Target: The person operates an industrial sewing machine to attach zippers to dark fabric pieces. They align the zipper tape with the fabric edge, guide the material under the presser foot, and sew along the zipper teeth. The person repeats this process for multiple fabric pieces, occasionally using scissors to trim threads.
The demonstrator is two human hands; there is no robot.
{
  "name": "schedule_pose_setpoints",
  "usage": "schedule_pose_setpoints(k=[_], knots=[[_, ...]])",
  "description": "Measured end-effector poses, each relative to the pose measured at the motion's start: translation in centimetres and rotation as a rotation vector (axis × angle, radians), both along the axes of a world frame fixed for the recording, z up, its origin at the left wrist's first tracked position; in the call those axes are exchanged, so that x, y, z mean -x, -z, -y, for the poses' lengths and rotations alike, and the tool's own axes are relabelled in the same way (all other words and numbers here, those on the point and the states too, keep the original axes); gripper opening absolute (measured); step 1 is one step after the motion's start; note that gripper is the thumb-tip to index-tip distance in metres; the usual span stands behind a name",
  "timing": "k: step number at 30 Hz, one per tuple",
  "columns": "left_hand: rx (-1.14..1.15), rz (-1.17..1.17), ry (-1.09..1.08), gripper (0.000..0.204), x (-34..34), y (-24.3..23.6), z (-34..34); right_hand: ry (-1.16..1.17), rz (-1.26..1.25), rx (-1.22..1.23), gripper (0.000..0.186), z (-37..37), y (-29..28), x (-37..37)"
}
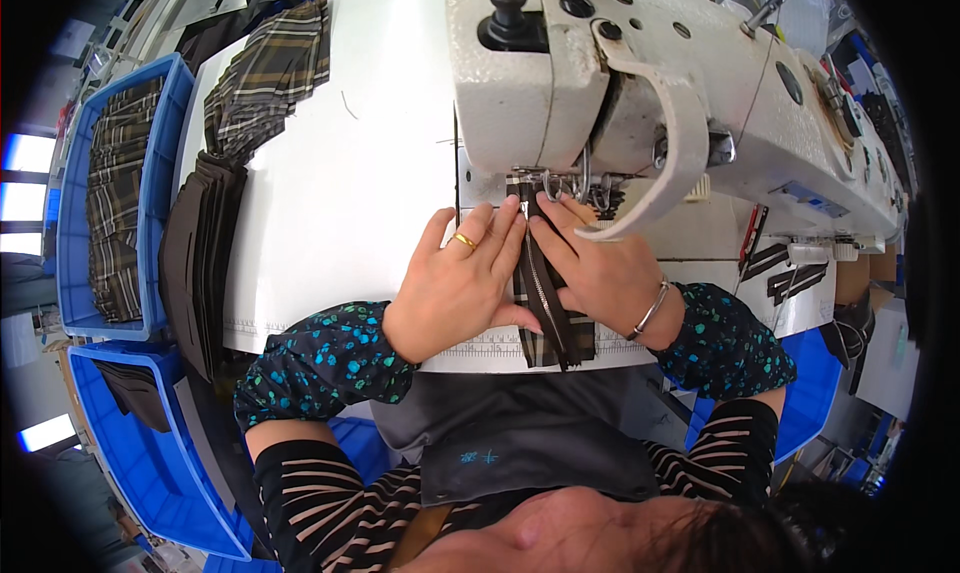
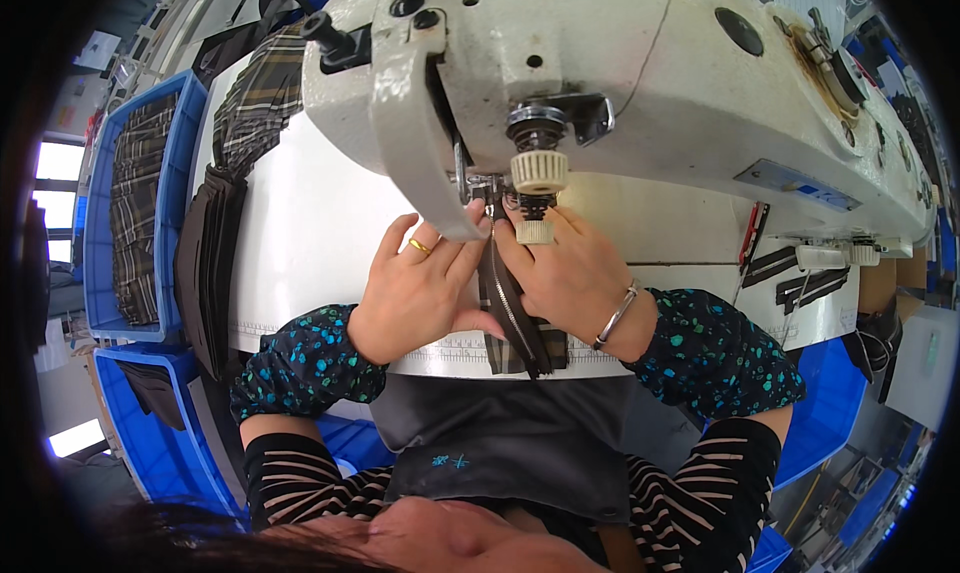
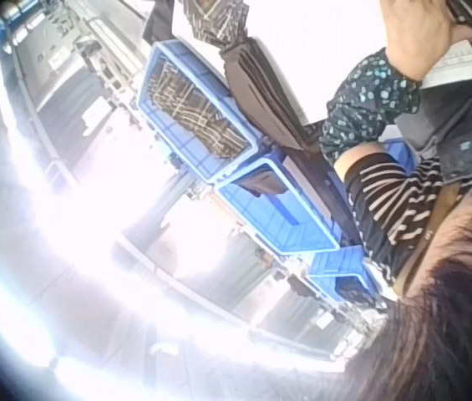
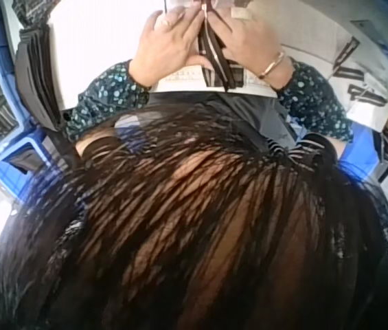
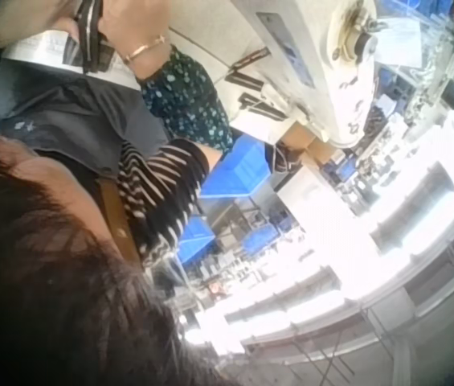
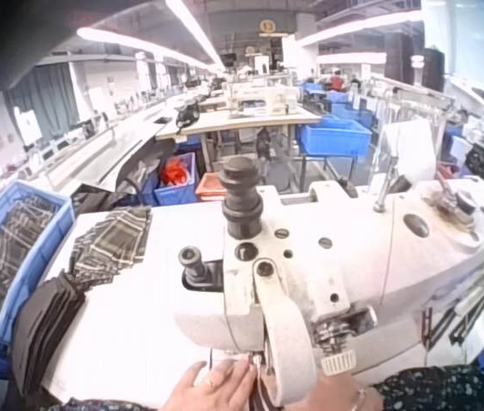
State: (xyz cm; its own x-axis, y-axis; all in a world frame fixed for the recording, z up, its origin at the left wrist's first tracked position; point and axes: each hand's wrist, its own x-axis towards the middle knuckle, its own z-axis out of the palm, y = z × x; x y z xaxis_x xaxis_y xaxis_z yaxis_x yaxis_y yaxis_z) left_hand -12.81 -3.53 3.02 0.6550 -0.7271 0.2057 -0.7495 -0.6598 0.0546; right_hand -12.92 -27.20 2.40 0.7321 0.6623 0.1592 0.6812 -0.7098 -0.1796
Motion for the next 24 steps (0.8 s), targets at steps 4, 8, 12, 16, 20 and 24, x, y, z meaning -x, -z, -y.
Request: schedule_pose_setpoints(k=[4,8,12,16,20,24], knots=[[-0.002,0.013,-0.006,0.104,-0.6,0.3,-0.1,0.018,-0.016,-0.004,0.081,-0.2,-0.2,-0.1],[-0.006,0.006,0.019,0.104,-1.1,0.4,-0.2,0.031,-0.007,-0.037,0.083,-0.3,0.0,-0.2],[0.004,0.019,0.027,0.103,-1.4,0.5,-0.3,0.028,0.007,-0.033,0.084,-0.3,-0.3,-0.2],[0.037,0.021,0.032,0.101,-1.6,0.4,-0.3,0.022,0.016,-0.01,0.086,-0.2,-0.2,-0.2],[0.058,0.027,0.054,0.099,-1.2,0.5,-0.1,0.015,0.041,-0.042,0.076,-0.3,-0.7,0.3],[0.061,0.011,0.055,0.097,-1.4,0.4,-0.1,0.021,0.11,-0.014,0.072,-0.3,-0.6,0.5]])
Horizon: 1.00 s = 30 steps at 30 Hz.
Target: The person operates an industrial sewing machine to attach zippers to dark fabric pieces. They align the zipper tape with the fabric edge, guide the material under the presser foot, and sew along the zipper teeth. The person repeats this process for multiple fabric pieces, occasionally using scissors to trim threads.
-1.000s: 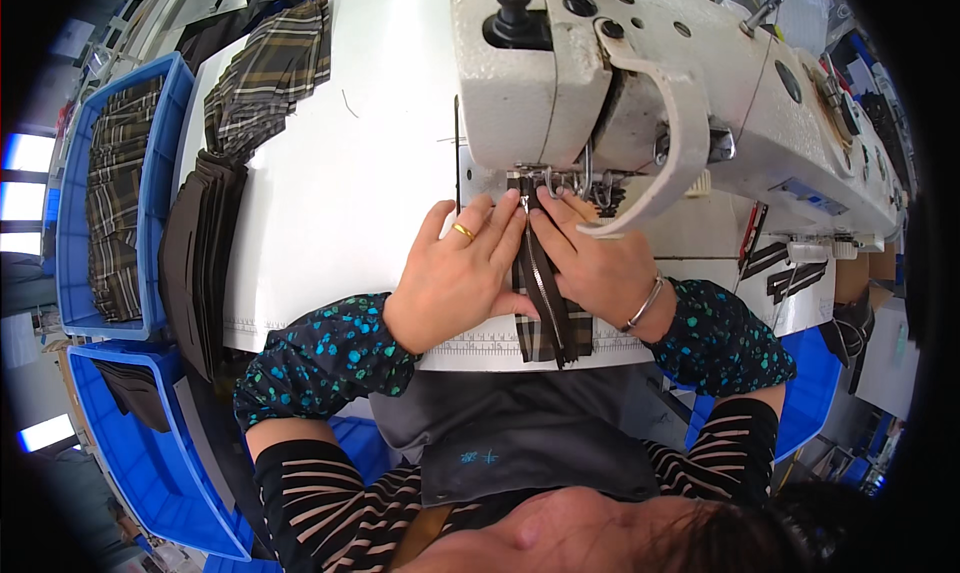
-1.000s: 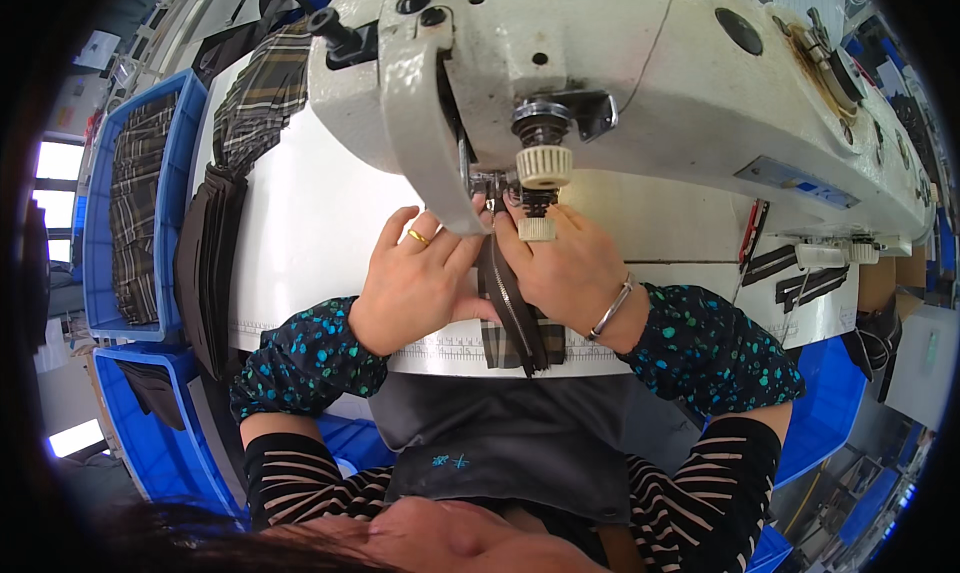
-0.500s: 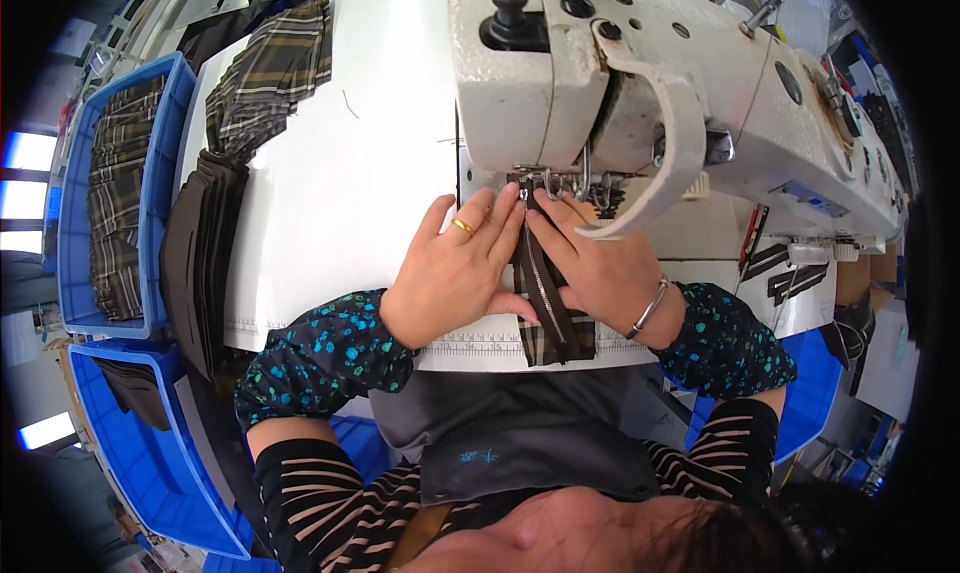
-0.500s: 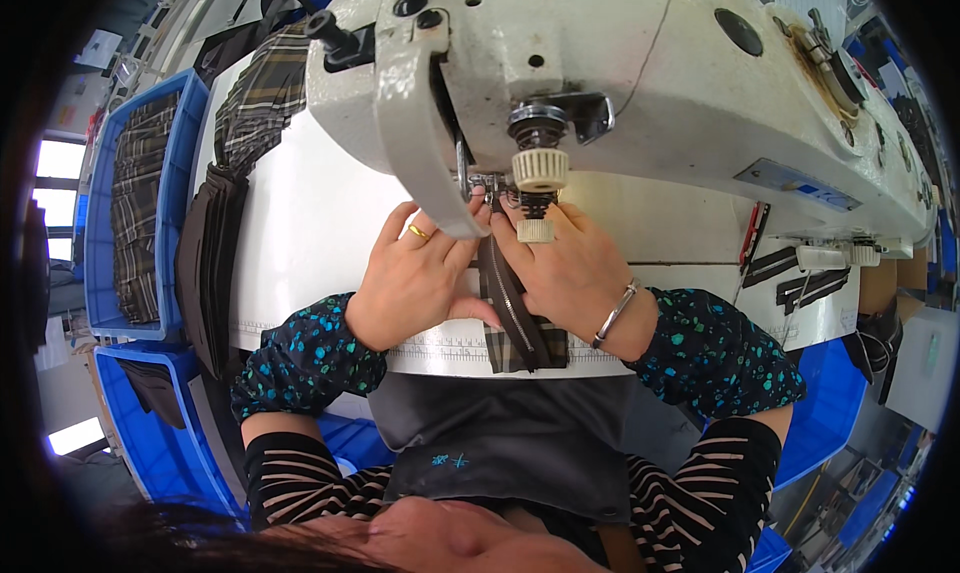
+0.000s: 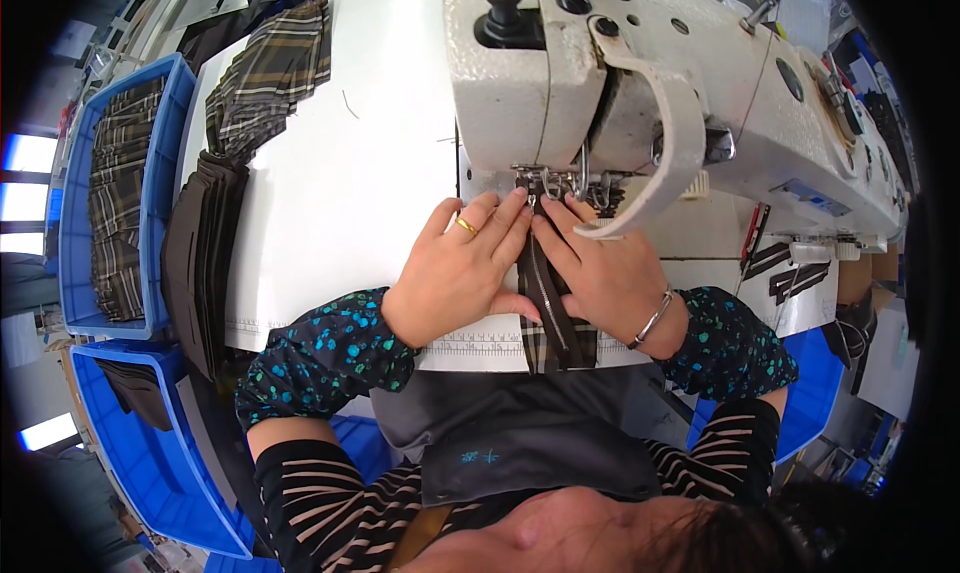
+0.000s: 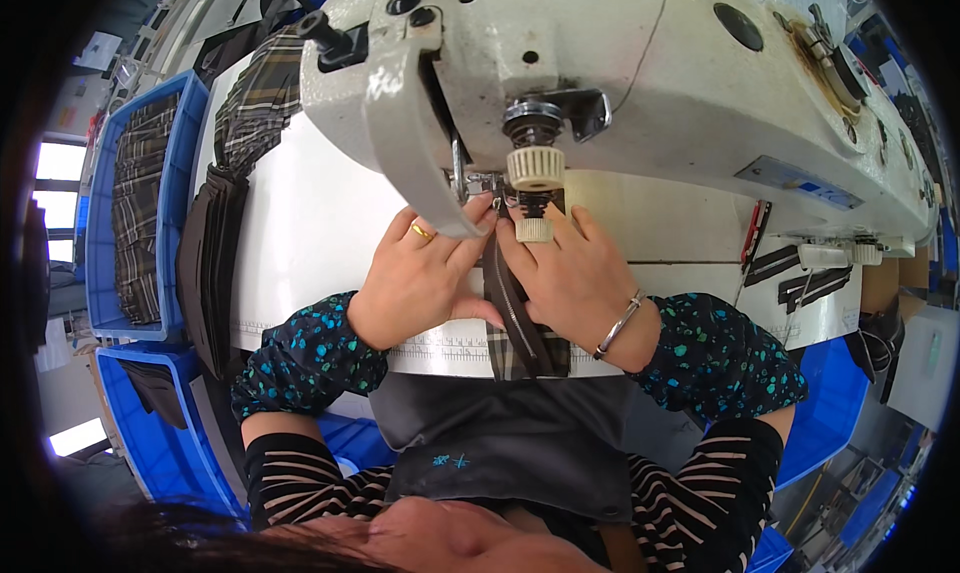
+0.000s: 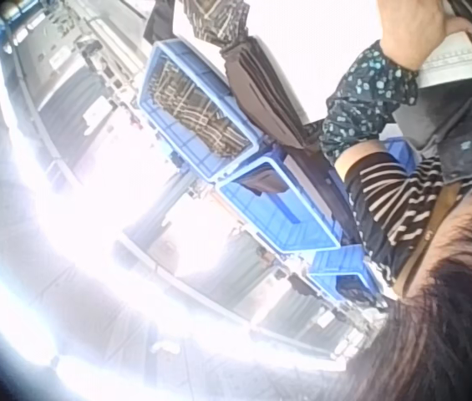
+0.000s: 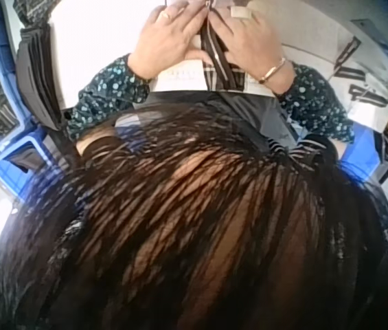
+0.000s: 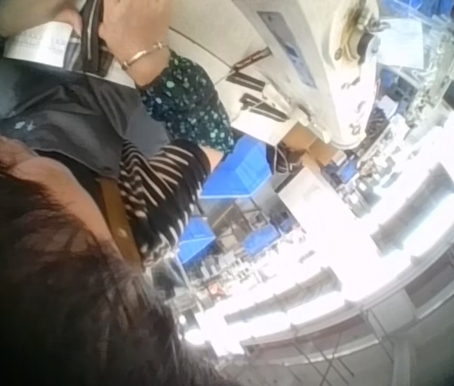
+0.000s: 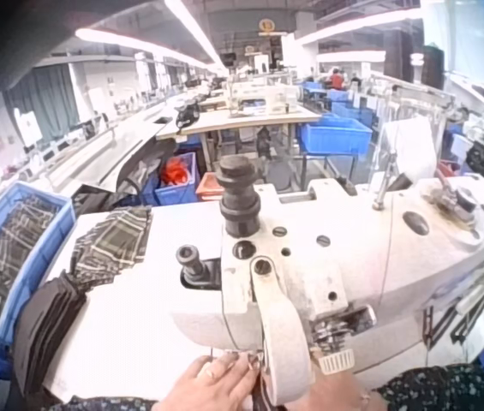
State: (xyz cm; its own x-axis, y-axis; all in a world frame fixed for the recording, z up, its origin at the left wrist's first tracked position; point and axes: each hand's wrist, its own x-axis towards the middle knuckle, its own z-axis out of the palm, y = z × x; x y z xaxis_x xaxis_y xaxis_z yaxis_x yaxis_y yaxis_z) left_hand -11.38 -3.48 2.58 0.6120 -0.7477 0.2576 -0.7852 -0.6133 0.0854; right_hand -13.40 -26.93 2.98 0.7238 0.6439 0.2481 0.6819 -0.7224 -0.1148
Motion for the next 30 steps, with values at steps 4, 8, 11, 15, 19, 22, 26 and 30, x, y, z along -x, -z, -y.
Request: schedule_pose_setpoints(k=[4,8,11,15,19,22,26,30], knots=[[-0.004,0.001,0.0,0.097,-0.4,0.0,0.2,0.017,0.003,-0.002,0.074,0.2,0.1,-0.2],[-0.001,-0.002,-0.007,0.097,-0.8,0.2,0.3,0.025,-0.011,0.015,0.074,0.3,-0.2,-0.5],[0.007,0.001,-0.003,0.097,-0.8,0.3,0.3,0.03,-0.016,0.009,0.074,0.3,-0.3,-0.5],[0.008,0.005,-0.007,0.097,-0.7,0.2,0.3,0.017,-0.014,-0.026,0.074,0.3,-0.2,-0.5],[-0.013,-0.008,-0.018,0.097,-0.6,0.0,0.3,0.018,0.071,0.027,0.066,0.2,-0.2,-0.2],[-0.038,-0.015,-0.019,0.096,0.4,-0.4,0.2,0.028,0.105,0.048,0.062,0.3,0.2,1.3],[-0.029,-0.062,0.008,0.082,3.9,-0.9,0.2,-0.045,0.097,-0.031,0.044,1.0,0.3,5.3],[0.104,-0.126,0.059,0.063,7.0,-0.7,0.1,-0.056,0.141,-0.181,0.028,1.2,1.5,8.1]])
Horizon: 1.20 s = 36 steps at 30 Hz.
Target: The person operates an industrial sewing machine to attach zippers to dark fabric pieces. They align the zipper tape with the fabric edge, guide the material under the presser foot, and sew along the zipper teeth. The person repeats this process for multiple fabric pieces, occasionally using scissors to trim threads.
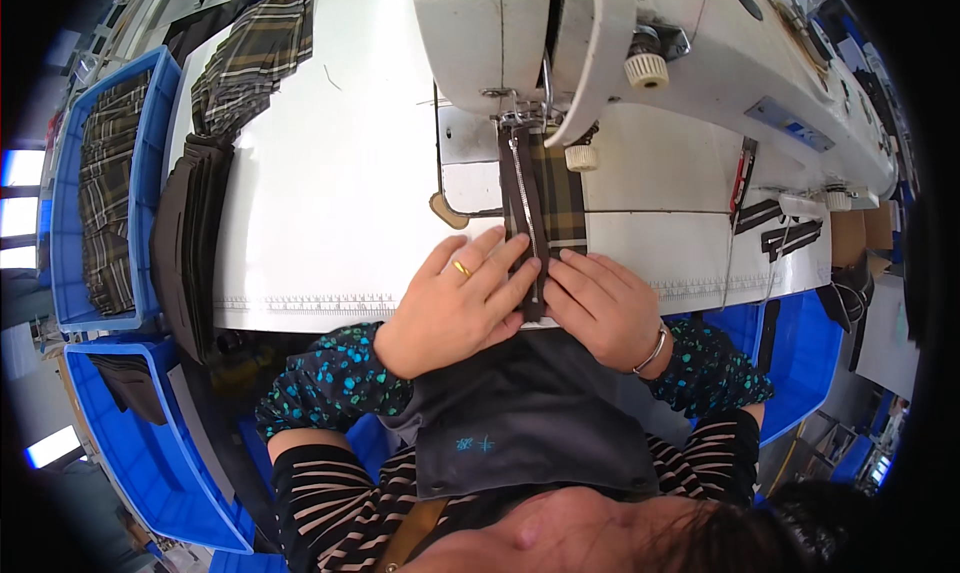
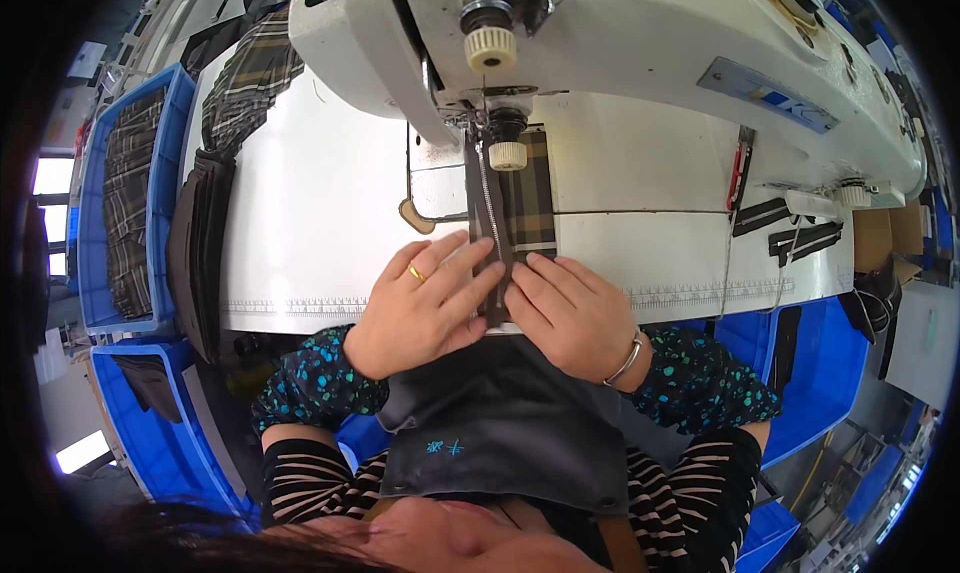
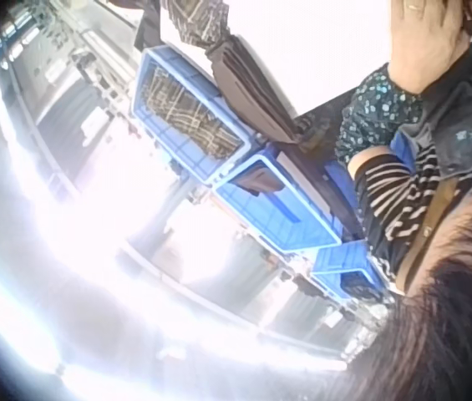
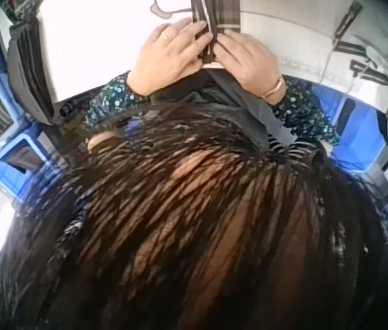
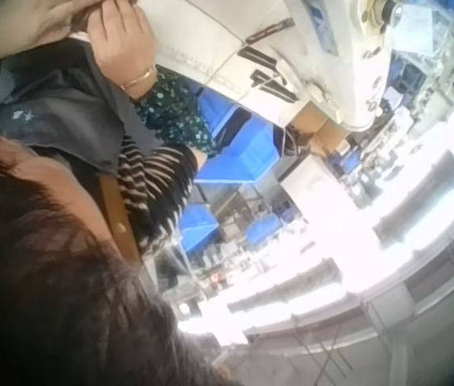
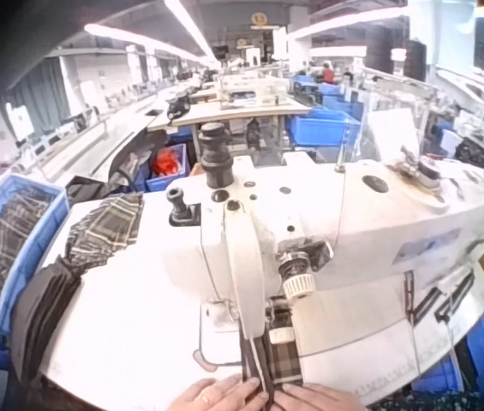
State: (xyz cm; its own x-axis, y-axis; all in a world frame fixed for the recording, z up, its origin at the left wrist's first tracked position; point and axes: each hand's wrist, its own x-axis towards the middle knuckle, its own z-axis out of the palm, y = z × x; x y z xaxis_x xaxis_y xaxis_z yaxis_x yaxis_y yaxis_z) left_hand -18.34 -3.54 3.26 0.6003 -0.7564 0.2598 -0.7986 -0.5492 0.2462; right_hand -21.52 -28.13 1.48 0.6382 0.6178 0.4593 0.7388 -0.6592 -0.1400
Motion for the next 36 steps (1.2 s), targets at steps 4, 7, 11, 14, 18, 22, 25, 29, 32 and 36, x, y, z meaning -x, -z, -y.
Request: schedule_pose_setpoints(k=[4,7,11,14,18,22,25,29,32,36], knots=[[0.122,0.123,-0.002,0.051,1.3,1.5,0.5,0.008,0.009,-0.043,0.026,0.1,1.0,1.4],[0.187,0.137,-0.028,0.043,1.3,2.0,0.4,0.011,0.041,-0.075,0.026,0.0,1.6,1.6],[0.293,0.139,-0.064,0.035,1.8,1.2,0.2,-0.028,0.056,-0.079,0.027,0.0,1.7,1.5],[0.296,0.121,-0.084,0.033,2.0,1.6,0.2,-0.088,0.055,-0.056,0.028,-0.2,2.1,1.3],[0.275,0.08,-0.108,0.036,2.2,1.5,0.5,-0.103,0.029,-0.043,0.033,-0.6,1.9,1.7],[0.269,0.089,-0.105,0.04,2.3,1.5,0.5,-0.133,0.123,-0.058,0.034,-0.5,2.5,1.6],[0.333,0.114,-0.113,0.04,2.6,1.6,1.2,-0.144,0.179,-0.059,0.032,-0.4,3.0,1.6],[0.323,0.107,-0.115,0.04,2.6,2.0,1.4,-0.15,0.238,-0.04,0.029,-0.3,3.1,1.6],[0.308,0.106,-0.12,0.039,2.7,2.0,1.4,-0.168,0.26,-0.058,0.029,-0.3,3.1,1.6],[0.29,0.137,-0.122,0.037,3.1,2.3,1.4,-0.181,0.246,-0.079,0.028,-0.2,3.0,1.5]])
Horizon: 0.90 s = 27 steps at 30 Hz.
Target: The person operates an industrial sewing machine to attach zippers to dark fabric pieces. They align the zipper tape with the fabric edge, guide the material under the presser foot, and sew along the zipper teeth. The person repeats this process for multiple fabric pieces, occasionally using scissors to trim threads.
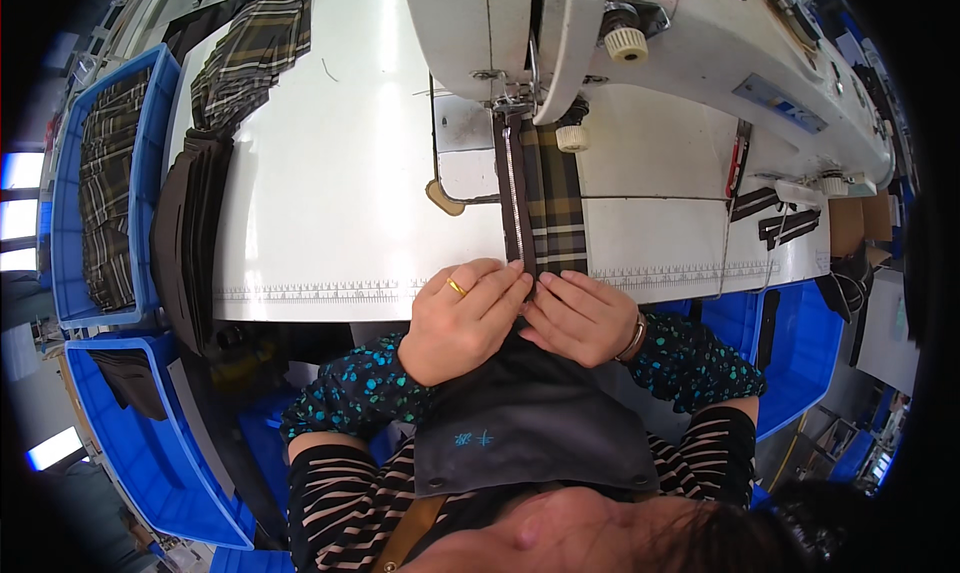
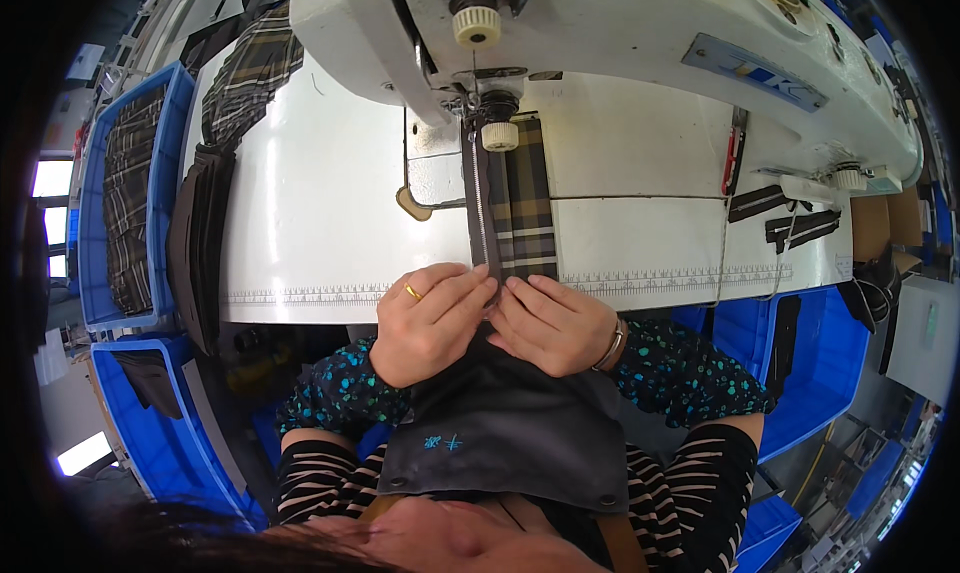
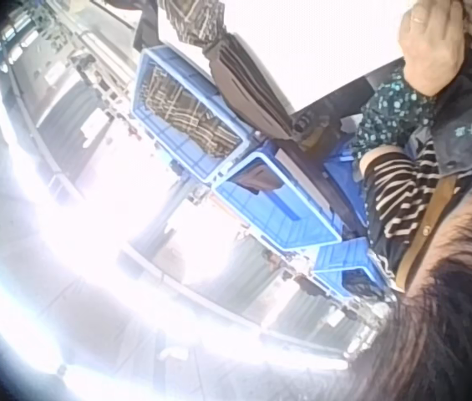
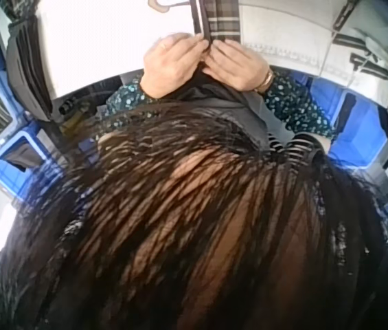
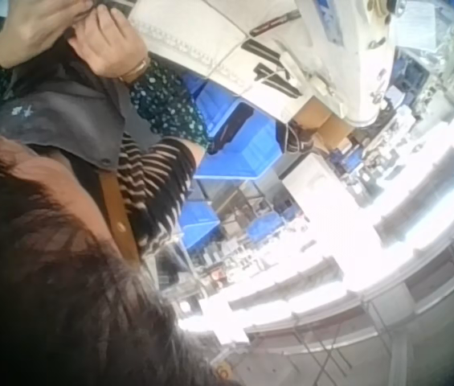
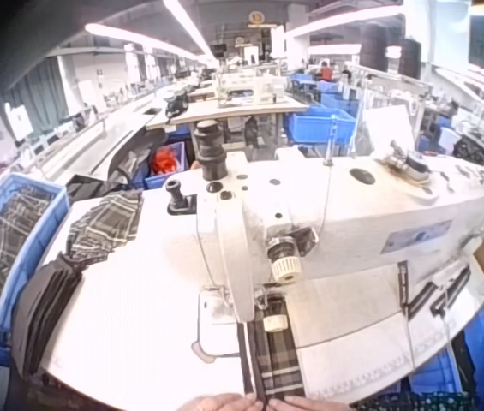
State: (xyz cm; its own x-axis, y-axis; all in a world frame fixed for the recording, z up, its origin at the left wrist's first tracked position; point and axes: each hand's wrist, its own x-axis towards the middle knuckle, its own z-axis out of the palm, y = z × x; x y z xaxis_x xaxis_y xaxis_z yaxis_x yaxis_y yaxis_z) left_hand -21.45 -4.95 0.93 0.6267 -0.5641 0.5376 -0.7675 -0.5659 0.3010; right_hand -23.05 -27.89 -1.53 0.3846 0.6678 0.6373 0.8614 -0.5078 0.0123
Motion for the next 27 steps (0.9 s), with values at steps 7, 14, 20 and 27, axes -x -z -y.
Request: schedule_pose_setpoints(k=[7,14,20,27], knots=[[-0.057,0.027,-0.032,0.041,0.3,0.0,-0.2,-0.079,-0.208,-0.063,0.024,0.7,-2.8,-2.4],[-0.07,0.022,-0.036,0.038,0.3,-0.1,-0.1,0.116,-0.229,0.113,0.05,-0.2,-3.1,-11.6],[-0.068,-0.008,-0.021,0.039,0.2,-0.2,-0.3,0.217,-0.279,0.165,0.062,-0.2,-2.2,-11.7],[-0.052,-0.014,-0.012,0.041,0.1,-0.3,-0.1,0.236,-0.274,0.185,0.066,0.0,-2.0,-11.6]])
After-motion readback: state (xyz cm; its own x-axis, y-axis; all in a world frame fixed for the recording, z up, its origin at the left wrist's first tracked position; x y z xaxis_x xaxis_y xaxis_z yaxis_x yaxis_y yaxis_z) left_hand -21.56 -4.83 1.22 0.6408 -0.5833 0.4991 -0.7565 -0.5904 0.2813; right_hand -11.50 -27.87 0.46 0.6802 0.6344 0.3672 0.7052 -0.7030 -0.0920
